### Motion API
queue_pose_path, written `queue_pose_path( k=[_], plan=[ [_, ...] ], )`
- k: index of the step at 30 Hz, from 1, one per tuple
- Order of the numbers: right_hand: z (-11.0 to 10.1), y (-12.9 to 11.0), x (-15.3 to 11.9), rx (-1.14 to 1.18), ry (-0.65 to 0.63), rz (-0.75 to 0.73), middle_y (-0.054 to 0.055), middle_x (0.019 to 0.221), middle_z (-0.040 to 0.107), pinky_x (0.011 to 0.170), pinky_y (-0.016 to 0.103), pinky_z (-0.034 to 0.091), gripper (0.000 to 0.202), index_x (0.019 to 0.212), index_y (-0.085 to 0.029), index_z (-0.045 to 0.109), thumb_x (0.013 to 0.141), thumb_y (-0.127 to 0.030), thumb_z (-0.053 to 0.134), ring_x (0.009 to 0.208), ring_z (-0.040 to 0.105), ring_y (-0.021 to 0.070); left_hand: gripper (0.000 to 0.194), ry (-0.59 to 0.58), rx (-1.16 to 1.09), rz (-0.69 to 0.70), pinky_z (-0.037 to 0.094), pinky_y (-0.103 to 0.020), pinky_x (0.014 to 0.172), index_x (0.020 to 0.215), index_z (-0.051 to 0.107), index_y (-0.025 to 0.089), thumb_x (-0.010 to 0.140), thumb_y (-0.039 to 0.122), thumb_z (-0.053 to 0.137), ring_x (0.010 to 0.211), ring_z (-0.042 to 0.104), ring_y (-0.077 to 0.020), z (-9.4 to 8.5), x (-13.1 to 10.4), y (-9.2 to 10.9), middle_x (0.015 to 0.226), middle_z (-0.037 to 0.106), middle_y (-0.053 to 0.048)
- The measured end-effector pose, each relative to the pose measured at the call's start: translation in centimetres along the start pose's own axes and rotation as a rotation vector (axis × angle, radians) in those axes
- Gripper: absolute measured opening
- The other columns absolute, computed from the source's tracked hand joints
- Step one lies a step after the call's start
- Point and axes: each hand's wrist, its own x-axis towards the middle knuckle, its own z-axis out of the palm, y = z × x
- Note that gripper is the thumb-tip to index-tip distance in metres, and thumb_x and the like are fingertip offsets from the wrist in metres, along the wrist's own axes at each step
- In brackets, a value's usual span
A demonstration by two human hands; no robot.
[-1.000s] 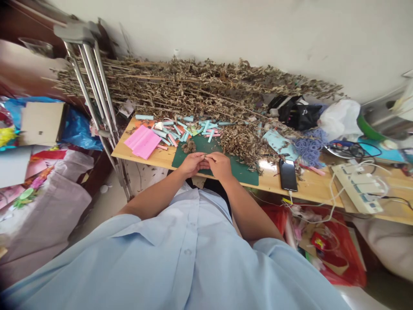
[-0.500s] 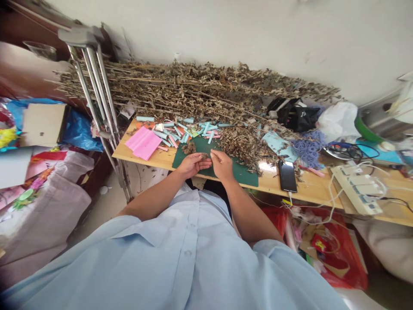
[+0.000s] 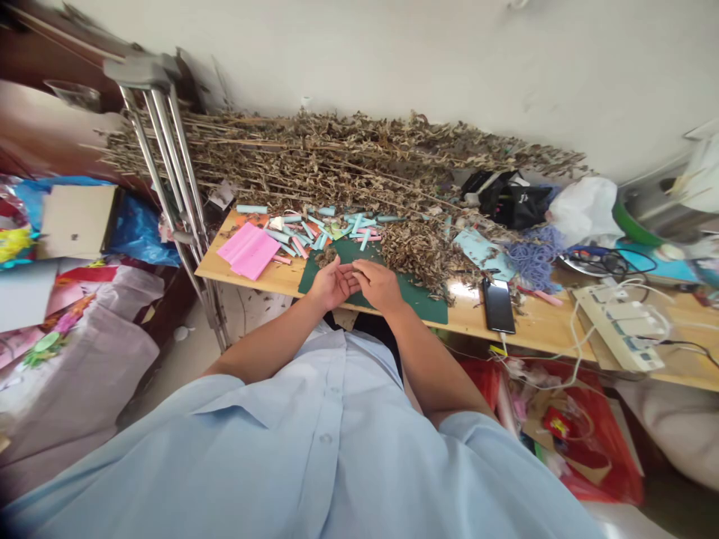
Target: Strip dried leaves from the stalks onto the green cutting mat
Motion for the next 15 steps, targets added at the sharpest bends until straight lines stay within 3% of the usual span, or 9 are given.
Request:
queue_pose_path(
  k=[3, 7, 12, 15],
  plan=[
    [0.0, -0.5, 0.0, -0.010, -0.022, -0.073, 0.007, 0.123, 0.072, 0.111, 0.045, 0.048, 0.028, 0.118, -0.023, 0.071, 0.096, -0.025, 0.055, 0.118, 0.066, 0.0218, 0.059, -0.004, 0.009, 0.024, 0.056, -0.038, 0.086, 0.096, 0.069, 0.008, 0.099, 0.056, 0.035, 0.092, 0.071, -0.0252, 0.3, 0.2, 0.1, 0.084, 0.072, -0.017],
    [-0.3, -1.5, 0.2, 0.020, -0.077, -0.161, 0.006, 0.128, 0.069, 0.119, 0.053, 0.038, 0.031, 0.122, -0.024, 0.068, 0.092, -0.030, 0.062, 0.123, 0.063, 0.0245, 0.055, 0.048, -0.004, 0.041, 0.056, -0.036, 0.086, 0.100, 0.069, 0.010, 0.100, 0.054, 0.035, 0.091, 0.071, -0.0243, 1.1, 0.3, 0.0, 0.086, 0.072, -0.015],
    [-1.0, -2.5, 1.0, 0.063, 0.166, -0.003, 0.009, 0.131, 0.067, 0.116, 0.050, 0.042, 0.035, 0.128, -0.023, 0.065, 0.099, -0.035, 0.049, 0.127, 0.060, 0.0248, 0.049, 0.065, -0.035, 0.047, 0.056, -0.040, 0.087, 0.096, 0.068, 0.011, 0.098, 0.051, 0.041, 0.091, 0.071, -0.0254, 1.3, 0.3, -0.4, 0.087, 0.072, -0.016],
    [-1.1, -3.4, 2.2, 0.044, 0.130, -0.030, 0.007, 0.140, 0.061, 0.117, 0.049, 0.041, 0.040, 0.134, -0.024, 0.061, 0.100, -0.035, 0.043, 0.134, 0.053, 0.0250, 0.043, 0.064, -0.002, 0.059, 0.056, -0.039, 0.090, 0.096, 0.068, 0.012, 0.098, 0.047, 0.043, 0.095, 0.070, -0.0247, 1.7, 0.5, -0.9, 0.088, 0.072, -0.014]
  ],
)
